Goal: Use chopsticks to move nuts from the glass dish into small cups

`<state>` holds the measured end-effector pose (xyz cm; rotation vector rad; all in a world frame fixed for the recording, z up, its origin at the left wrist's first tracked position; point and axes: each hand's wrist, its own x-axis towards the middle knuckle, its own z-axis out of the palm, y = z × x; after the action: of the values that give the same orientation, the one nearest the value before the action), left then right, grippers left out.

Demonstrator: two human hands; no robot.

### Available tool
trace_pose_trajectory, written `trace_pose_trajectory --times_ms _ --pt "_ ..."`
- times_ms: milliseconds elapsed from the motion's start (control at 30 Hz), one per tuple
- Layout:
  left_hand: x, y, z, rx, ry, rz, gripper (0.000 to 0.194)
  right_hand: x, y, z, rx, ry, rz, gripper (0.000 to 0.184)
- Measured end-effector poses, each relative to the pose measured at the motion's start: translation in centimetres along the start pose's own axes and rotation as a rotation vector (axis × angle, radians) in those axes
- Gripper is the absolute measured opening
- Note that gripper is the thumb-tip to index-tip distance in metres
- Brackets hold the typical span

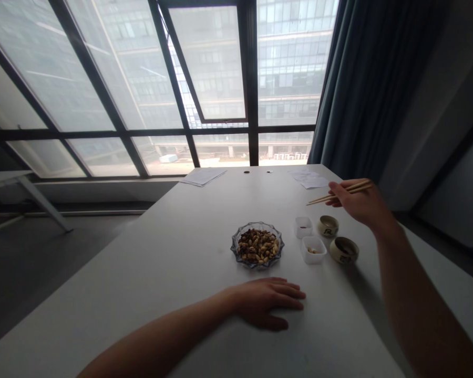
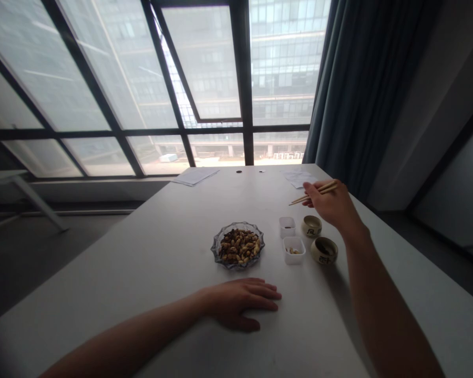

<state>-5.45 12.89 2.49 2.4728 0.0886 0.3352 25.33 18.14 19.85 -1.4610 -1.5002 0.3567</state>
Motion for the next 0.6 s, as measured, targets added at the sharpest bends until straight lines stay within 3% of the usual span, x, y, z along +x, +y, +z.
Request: trace_pose_trajectory --times_ms 167,367,600 --pt "0.0 0.0 0.1 0.01 0.005 0.009 0.06 -1.5 -1.8 2.7 0.238 -0.191 -0.128 0.045" --pt "0.0 0.0 0.1 0.007 0.001 0.008 0.059 -3.4 -3.1 5.8 0.154 -0.509 -0.264 0.047" --pt "0.0 0.0 0.1 0.006 -0.014 -0.014 0.058 -3.9 -1.5 9.9 0.127 -0.598 -0.275 0.043"
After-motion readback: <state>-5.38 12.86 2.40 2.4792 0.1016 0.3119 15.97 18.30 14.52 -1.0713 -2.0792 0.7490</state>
